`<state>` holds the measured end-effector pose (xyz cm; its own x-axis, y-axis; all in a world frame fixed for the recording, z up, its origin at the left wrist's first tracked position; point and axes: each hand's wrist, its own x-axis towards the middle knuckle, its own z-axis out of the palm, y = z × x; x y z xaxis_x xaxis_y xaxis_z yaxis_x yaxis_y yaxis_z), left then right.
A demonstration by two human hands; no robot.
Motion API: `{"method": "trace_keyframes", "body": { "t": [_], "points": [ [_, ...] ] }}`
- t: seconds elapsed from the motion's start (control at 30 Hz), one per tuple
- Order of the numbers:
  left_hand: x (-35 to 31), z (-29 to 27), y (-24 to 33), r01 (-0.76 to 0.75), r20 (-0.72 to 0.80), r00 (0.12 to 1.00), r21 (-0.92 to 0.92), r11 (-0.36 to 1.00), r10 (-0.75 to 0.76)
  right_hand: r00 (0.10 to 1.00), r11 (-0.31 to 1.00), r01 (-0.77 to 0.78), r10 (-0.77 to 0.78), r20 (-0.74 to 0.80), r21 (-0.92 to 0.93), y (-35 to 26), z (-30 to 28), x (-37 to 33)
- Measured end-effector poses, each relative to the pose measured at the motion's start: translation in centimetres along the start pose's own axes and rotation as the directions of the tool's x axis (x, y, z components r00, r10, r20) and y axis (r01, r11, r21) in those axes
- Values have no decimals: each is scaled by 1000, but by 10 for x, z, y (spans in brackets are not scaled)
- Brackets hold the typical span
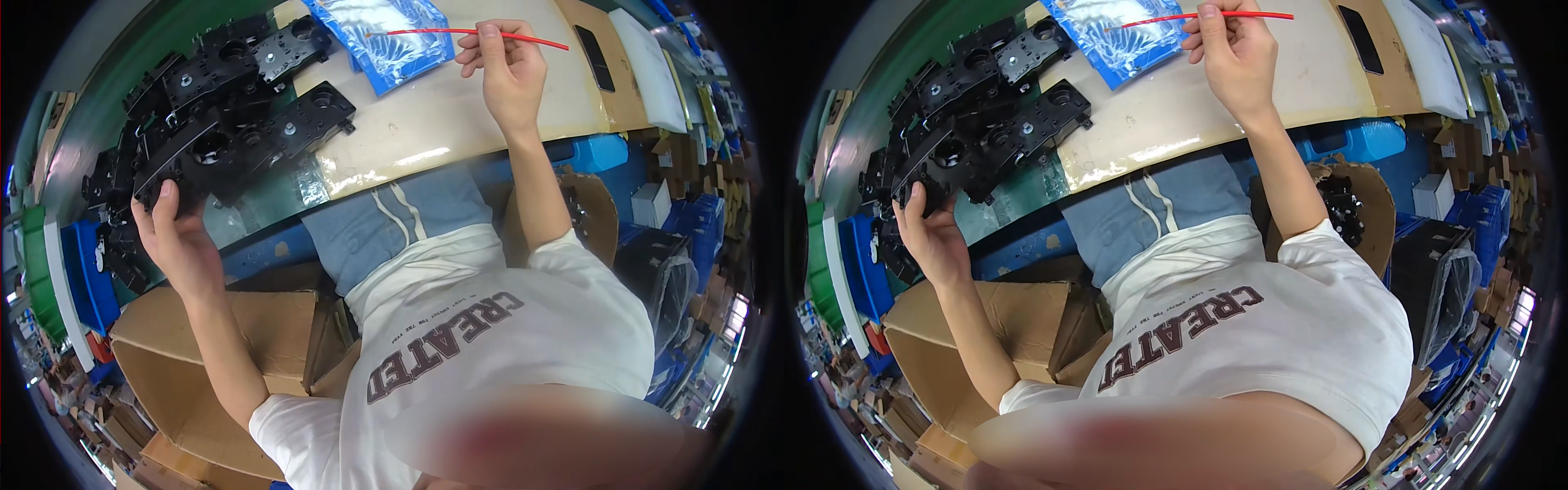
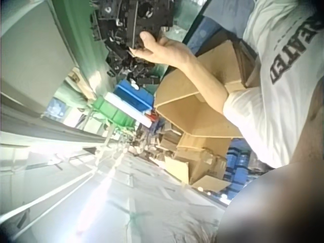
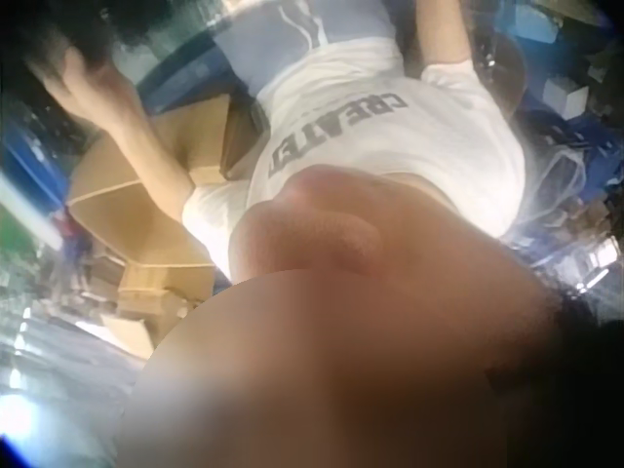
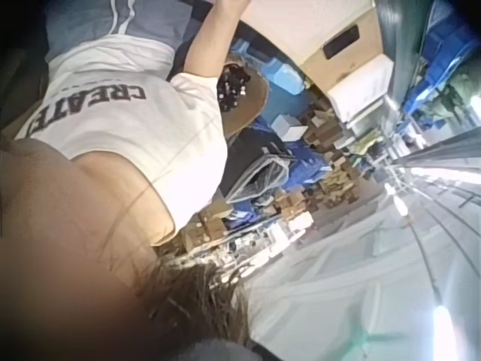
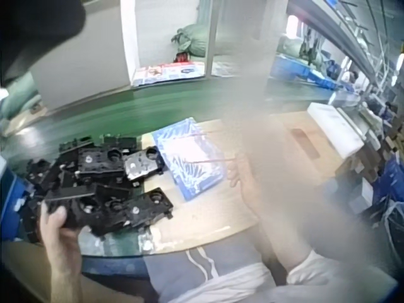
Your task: Apply lubricant or sealant to black plastic components using a thin brush and organize them into boxes.
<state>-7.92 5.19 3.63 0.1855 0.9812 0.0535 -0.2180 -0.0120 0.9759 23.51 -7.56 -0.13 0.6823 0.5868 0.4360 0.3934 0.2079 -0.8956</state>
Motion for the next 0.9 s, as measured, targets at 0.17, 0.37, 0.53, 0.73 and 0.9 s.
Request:
{"method": "trace_keyframes", "body": {
  "t": [0.17, 0.37, 0.53, 0.73, 0.9],
  "points": [
    [7, -4, -4, -11, 8, 1000, -2, 1000, 11, 997, 995, -81, 81, 4, 62, 14, -5, -3],
    [5, -3, -5, 15, -30, 999, -94, 995, -17, 950, 904, -311, 307, 59, 292, 27, -17, -13],
    [2, -9, -12, 8, 24, 1000, -40, 999, -7, 882, 783, -458, 461, 102, 420, 24, -18, -26],
    [9, -2, -18, -12, 128, 992, 77, 997, 2, 800, 635, -576, 566, 197, 515, 41, -36, -45],
    [4, 5, 7, -107, 156, 986, 355, 929, 54, 782, 693, -605, 426, 454, 392, 15, -22, -68]
  ]
}}
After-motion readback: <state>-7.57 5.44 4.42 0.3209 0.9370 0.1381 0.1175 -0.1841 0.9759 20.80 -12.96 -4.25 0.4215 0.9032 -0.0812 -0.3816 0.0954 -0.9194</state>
